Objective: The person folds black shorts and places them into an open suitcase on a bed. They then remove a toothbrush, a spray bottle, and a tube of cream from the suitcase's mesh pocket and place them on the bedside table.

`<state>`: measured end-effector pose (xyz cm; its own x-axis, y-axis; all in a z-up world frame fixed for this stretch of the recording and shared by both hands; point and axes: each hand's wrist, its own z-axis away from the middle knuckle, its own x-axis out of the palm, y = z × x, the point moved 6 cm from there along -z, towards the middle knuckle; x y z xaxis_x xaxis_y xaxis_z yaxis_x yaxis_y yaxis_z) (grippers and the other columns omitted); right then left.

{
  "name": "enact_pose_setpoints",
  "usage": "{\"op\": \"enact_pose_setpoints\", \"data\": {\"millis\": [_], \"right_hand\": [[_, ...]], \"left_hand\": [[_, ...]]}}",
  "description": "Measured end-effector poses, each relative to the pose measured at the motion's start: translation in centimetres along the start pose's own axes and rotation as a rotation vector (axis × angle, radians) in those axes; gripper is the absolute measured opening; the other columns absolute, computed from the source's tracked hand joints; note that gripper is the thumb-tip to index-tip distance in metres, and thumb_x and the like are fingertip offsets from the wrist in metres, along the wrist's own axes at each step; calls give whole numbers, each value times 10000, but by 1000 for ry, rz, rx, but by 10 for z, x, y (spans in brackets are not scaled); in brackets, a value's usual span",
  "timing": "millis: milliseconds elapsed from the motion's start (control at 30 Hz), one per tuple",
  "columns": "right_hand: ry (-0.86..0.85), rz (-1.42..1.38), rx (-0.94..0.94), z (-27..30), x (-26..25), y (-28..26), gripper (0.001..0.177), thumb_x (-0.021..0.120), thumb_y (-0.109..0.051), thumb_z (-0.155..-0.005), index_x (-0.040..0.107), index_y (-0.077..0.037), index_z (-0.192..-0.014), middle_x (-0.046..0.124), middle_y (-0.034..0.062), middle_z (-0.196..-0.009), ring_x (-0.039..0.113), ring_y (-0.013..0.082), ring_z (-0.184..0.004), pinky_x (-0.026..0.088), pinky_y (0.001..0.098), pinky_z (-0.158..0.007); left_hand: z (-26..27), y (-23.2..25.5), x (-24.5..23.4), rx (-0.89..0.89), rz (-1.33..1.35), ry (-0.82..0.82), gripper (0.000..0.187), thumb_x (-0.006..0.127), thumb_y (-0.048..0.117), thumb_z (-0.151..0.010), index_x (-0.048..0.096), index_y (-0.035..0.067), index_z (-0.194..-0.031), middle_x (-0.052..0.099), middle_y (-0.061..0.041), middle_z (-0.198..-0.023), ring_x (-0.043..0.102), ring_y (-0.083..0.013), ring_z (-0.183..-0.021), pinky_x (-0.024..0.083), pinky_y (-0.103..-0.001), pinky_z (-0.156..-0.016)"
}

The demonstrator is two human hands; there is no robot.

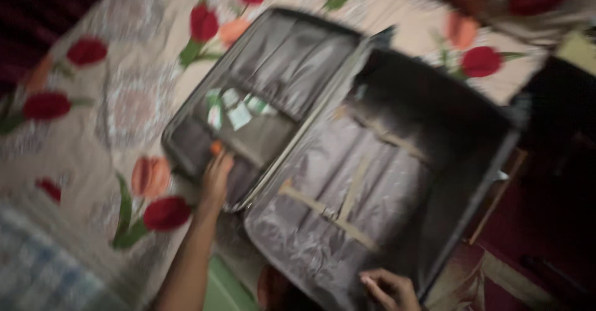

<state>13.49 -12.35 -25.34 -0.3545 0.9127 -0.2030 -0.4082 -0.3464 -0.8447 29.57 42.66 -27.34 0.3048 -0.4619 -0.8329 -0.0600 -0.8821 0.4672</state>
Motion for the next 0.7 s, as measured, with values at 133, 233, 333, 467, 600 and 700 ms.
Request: {"op": "enact_pose_setpoints", "data": {"millis": [133, 233, 333, 467, 600, 700], "right_hand": [[135, -167, -48, -20, -57, -80, 156, 722, -95, -882, 811, 7, -960, 700, -3, -674, 595, 67, -585, 486, 247, -535], [153, -178, -198, -33, -94, -163, 186, 706, -143, -940, 796, 16, -904, 645, 13, -625, 548, 67, -541, 438, 253, -500], [66, 19, -332, -29, -118, -217, 335, 717, -215, -994, 744, 18, -756, 640, 15, -562, 552, 76, -495, 433, 250, -494], [-79, -190, -445, -23, -144, -269, 170, 743, -164, -955, 792, -25, -1038, 741, 34, -778, 635, 72, -680, 510, 234, -622], [-4, 6, -776, 7, -181, -343, 295, 805, -144, -880, 759, -26, -1147, 772, 97, -1029, 693, 139, -881, 554, 264, -798], [71, 133, -1008, 35, -202, -384, 469, 858, -149, -806, 707, 9, -1221, 722, 166, -1194, 670, 221, -1077, 530, 310, -937]], "left_hand": [[0, 93, -82, -381, 47, -57, 434, 678, 192, -946, 598, 47, -1346, 660, -240, -1178, 631, -431, -1069, 514, -496, -895], [-27, 203, -133, -188, 117, 89, 388, 702, 212, -919, 606, 45, -1256, 691, -202, -1234, 673, -387, -1138, 542, -449, -901], [-39, 287, -155, -238, 270, 104, 343, 704, 126, -974, 620, 15, -1288, 703, -182, -1204, 678, -312, -1123, 527, -390, -958], [-59, 394, -165, -153, 397, 249, 358, 793, 119, -933, 646, -10, -1232, 720, -113, -1188, 691, -179, -1088, 540, -307, -957], [-75, 480, -173, -197, 555, 206, 335, 812, 115, -911, 681, -9, -1192, 737, -81, -1105, 683, -142, -1007, 545, -277, -913], [-77, 528, -172, -274, 706, 131, 353, 815, 146, -883, 691, -17, -1170, 751, -69, -1058, 688, -108, -955, 557, -257, -879]]}}
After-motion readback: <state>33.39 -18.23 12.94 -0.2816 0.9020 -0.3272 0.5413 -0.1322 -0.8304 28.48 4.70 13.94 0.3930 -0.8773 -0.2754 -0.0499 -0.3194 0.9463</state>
